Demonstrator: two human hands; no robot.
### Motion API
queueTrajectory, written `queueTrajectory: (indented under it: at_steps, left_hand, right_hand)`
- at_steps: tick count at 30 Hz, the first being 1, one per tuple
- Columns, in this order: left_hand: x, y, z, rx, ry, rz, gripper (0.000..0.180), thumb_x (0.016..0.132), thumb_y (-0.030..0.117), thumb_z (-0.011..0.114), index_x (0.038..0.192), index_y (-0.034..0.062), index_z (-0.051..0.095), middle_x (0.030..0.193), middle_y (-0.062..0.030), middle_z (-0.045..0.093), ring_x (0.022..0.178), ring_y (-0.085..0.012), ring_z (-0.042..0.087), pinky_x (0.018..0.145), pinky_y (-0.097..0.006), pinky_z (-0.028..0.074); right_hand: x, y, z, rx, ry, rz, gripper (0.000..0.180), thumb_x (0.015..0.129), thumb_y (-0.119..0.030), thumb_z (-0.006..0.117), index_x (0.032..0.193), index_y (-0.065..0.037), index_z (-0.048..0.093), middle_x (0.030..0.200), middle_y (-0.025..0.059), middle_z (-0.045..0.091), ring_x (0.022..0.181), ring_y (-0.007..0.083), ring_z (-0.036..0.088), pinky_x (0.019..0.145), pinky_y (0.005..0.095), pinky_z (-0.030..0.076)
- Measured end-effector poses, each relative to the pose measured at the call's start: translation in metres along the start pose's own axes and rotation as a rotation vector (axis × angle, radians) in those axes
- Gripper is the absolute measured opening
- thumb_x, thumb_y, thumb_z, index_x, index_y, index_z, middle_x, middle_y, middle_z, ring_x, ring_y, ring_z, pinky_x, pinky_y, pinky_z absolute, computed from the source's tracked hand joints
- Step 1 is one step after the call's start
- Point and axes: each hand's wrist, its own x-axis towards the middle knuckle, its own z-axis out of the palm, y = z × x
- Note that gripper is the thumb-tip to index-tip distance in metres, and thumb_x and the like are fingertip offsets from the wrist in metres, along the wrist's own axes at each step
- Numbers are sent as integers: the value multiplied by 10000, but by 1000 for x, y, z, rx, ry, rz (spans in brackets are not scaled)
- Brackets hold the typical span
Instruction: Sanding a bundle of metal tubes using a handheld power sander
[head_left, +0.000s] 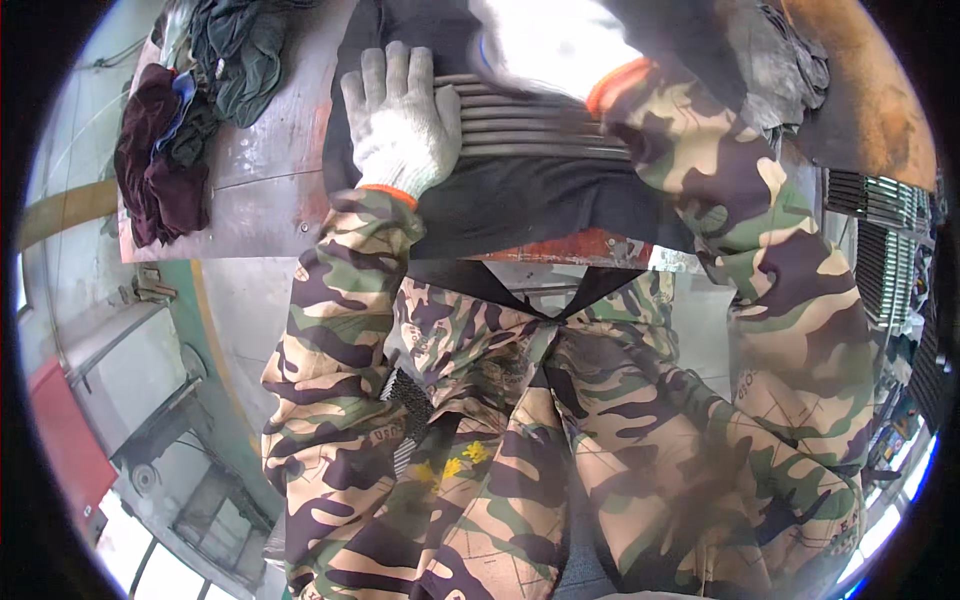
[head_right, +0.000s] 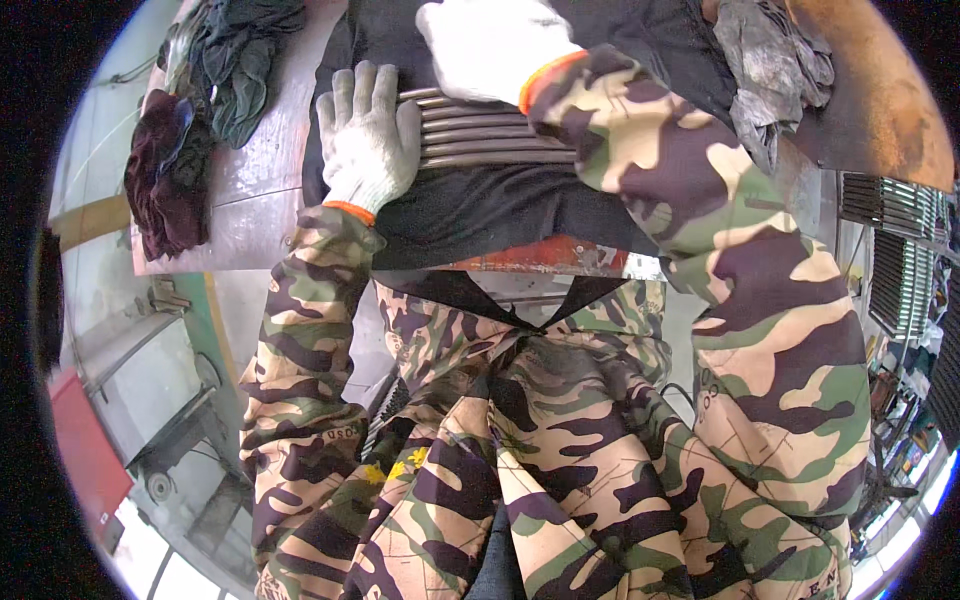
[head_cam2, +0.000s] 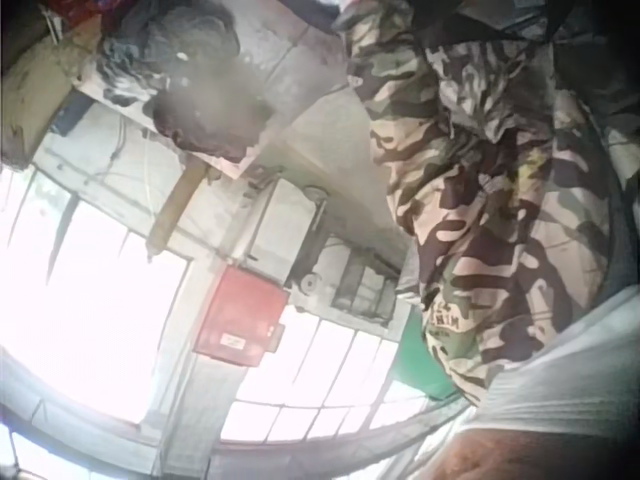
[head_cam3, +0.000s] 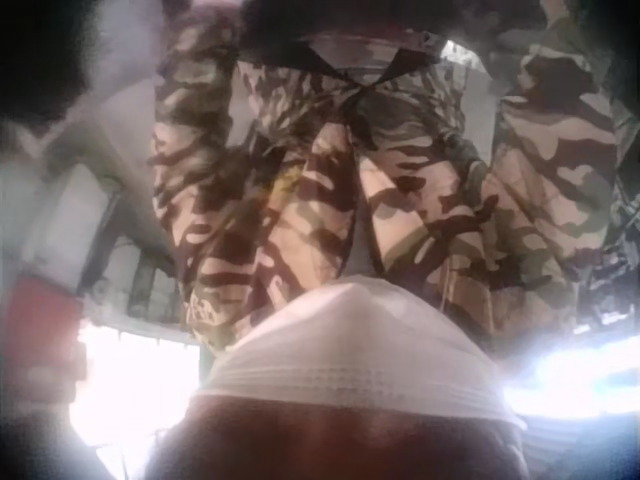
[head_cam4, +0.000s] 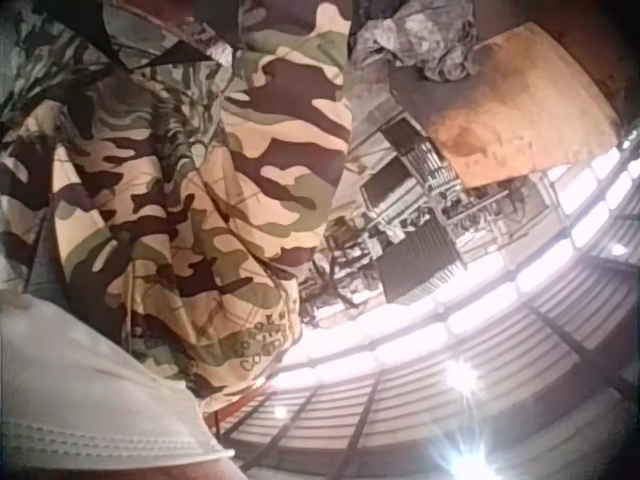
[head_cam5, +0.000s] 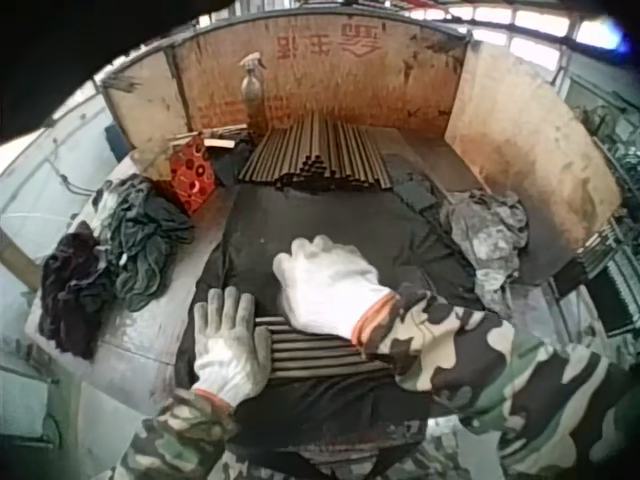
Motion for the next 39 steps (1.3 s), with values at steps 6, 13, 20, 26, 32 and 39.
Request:
queueTrajectory:
  at_steps: [6,13,20,26,32,39]
  left_hand:
    - [22,-5,8,42,-44,-70,456,971,314,594,1345,56,639,1362,-175,615,1275,-388,543,1075,-528,417]
    - [9,3,4,-15,-124,-80,507,1007,327,560,1417,31,594,1491,-244,559,1370,-455,489,1143,-588,358]
    - [38,-5,28,24,-135,-173,570,1025,409,511,1455,43,591,1499,-203,567,1425,-456,472,1192,-606,333]
    - [40,-6,38,73,-28,-137,487,992,378,553,1332,38,636,1367,-175,613,1318,-437,513,1108,-586,380]
    - [34,-7,26,54,-185,-158,553,1040,393,510,1474,60,587,1501,-183,563,1415,-438,470,1184,-590,350]
    - [16,-4,27,69,-43,-85,502,1016,343,547,1406,30,593,1429,-218,594,1353,-479,504,1109,-587,396]
  right_hand:
    - [-52,19,-12,-59,170,-125,158,877,-197,678,839,-45,664,813,191,650,732,388,688,623,525,591]
    - [-82,71,5,-194,74,16,218,953,-265,633,1078,-100,704,1006,189,686,926,390,712,773,555,609]
    - [-89,102,-5,-192,20,110,222,946,-251,631,1093,-87,657,1016,197,669,937,398,708,757,547,604]
    - [-123,106,-5,-200,102,-16,182,945,-229,638,1066,-94,660,1020,160,665,908,350,696,737,509,594]
    - [-112,115,7,-129,104,51,182,933,-245,641,1023,-92,683,991,165,679,929,378,721,710,541,616]
    - [-109,108,-30,-161,243,-24,168,863,-215,697,821,-64,638,778,173,626,699,389,665,569,513,558]
